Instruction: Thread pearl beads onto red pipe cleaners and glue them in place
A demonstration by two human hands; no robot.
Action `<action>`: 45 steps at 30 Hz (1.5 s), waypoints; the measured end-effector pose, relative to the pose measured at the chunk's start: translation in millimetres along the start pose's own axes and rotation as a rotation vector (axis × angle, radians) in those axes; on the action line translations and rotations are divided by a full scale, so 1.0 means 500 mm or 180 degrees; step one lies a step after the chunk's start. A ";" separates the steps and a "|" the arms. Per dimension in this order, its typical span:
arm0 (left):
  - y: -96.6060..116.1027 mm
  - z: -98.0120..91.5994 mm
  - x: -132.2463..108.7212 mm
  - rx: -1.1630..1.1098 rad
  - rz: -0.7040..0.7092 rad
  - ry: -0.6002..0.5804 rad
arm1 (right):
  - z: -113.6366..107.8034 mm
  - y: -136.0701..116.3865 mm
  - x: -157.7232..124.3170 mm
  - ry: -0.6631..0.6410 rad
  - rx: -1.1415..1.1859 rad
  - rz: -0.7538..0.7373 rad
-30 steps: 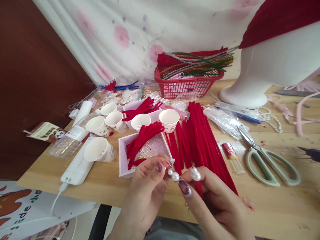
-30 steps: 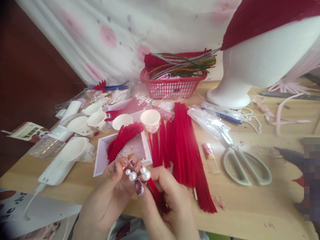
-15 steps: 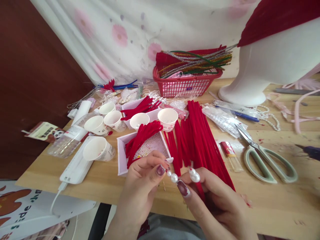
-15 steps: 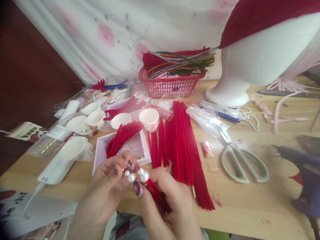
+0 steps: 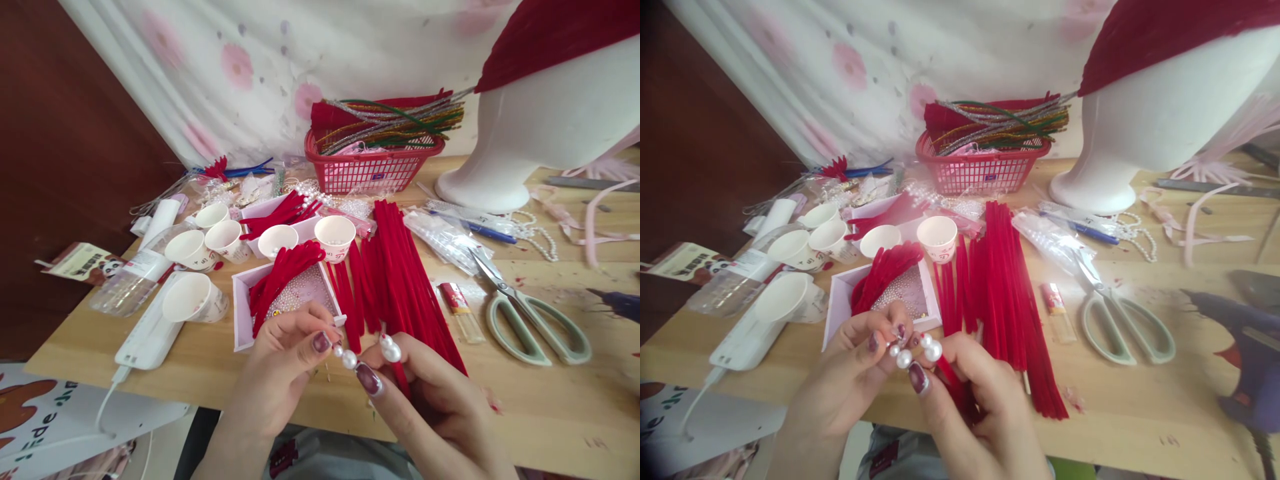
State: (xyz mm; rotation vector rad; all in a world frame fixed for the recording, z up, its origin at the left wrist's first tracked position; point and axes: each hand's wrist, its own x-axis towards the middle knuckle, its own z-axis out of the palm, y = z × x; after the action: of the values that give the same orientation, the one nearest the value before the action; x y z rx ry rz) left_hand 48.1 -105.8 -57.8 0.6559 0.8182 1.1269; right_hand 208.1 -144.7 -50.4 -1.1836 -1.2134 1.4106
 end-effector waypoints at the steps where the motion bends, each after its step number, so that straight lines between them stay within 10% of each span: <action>1: -0.005 -0.001 0.000 -0.0062 0.0001 -0.0006 | 0.001 0.001 0.000 -0.0001 0.0032 0.0020; 36: -0.022 0.018 -0.007 0.0353 0.0700 0.0477 | 0.015 0.033 0.025 0.0175 0.1432 0.0327; 45: -0.069 0.063 -0.032 0.0364 0.0437 0.0858 | 0.027 0.094 -0.007 0.1216 0.0664 0.0123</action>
State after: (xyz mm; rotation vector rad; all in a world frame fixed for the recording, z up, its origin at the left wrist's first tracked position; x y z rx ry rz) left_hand 88.8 -133.0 -64.5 0.6712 1.0866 1.3187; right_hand 193.1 -155.3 -96.0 -1.2629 -0.7634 1.2334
